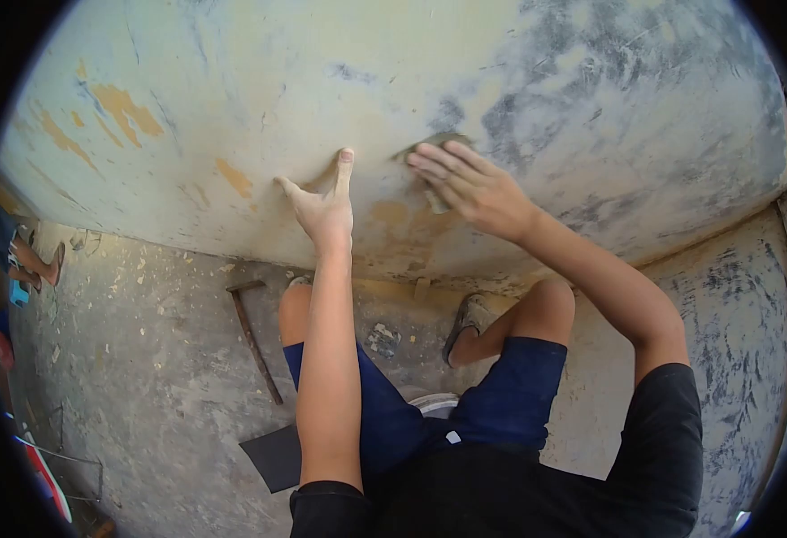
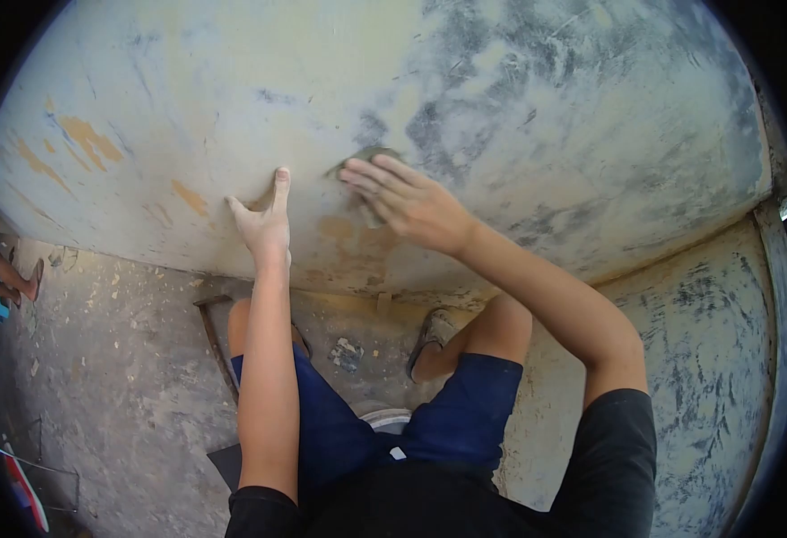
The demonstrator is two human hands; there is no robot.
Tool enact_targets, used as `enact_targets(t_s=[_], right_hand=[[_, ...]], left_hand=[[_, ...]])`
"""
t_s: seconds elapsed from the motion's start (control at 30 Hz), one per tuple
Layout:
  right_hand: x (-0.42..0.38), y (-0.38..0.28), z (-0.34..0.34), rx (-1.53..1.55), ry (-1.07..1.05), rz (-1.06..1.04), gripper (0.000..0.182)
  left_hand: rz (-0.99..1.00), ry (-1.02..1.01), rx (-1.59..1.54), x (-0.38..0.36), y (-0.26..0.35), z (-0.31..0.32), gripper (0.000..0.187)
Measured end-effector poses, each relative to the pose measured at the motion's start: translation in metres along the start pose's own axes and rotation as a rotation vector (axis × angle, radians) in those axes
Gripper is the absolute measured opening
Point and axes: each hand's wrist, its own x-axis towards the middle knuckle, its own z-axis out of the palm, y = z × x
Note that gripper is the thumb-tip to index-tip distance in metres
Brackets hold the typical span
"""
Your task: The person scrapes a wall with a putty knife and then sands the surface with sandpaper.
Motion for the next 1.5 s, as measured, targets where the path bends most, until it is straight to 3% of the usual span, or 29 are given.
enact_targets(t_s=[0.17,0.47,0.63,0.7,0.9,1.03,1.1,1.17,1.27,1.43,1.5], right_hand=[[-0.082,0.009,-0.006,0.013,-0.093,0.071,0.056],[-0.010,-0.053,0.064,0.010,-0.098,-0.078,0.050],[-0.106,-0.023,0.040,0.038,-0.128,-0.016,0.055],[-0.132,-0.010,0.021,0.028,-0.240,-0.011,0.056],[-0.066,-0.056,0.086,0.088,-0.134,-0.021,0.051],[-0.050,-0.069,0.089,0.193,-0.173,-0.036,0.052],[-0.074,-0.059,0.079,0.467,-0.185,0.167,0.050],[-0.122,-0.031,0.061,-0.009,-0.071,0.088,0.050],[-0.154,-0.009,0.024,0.032,-0.140,0.130,0.053],[-0.088,-0.043,0.070,0.116,-0.087,0.065,0.054],[-0.055,-0.069,0.098,0.317,-0.114,0.081,0.056]], left_hand=[[-0.047,-0.016,0.085,-0.003,0.006,-0.001,0.148],[-0.016,-0.022,0.125,-0.005,0.006,0.001,0.152],[0.009,-0.041,0.149,0.002,0.000,0.000,0.155],[0.039,-0.050,0.135,0.003,-0.003,0.000,0.155],[0.050,0.006,0.105,0.002,-0.010,0.009,0.155],[0.054,-0.010,0.116,0.001,-0.006,0.006,0.155],[0.054,-0.027,0.137,0.002,-0.006,0.003,0.155],[0.032,-0.033,0.125,0.001,0.002,0.002,0.151],[0.028,-0.018,0.075,0.003,-0.005,0.005,0.147],[0.068,0.004,0.105,0.000,-0.008,0.010,0.151],[0.085,0.023,0.071,0.001,-0.011,0.011,0.150]])
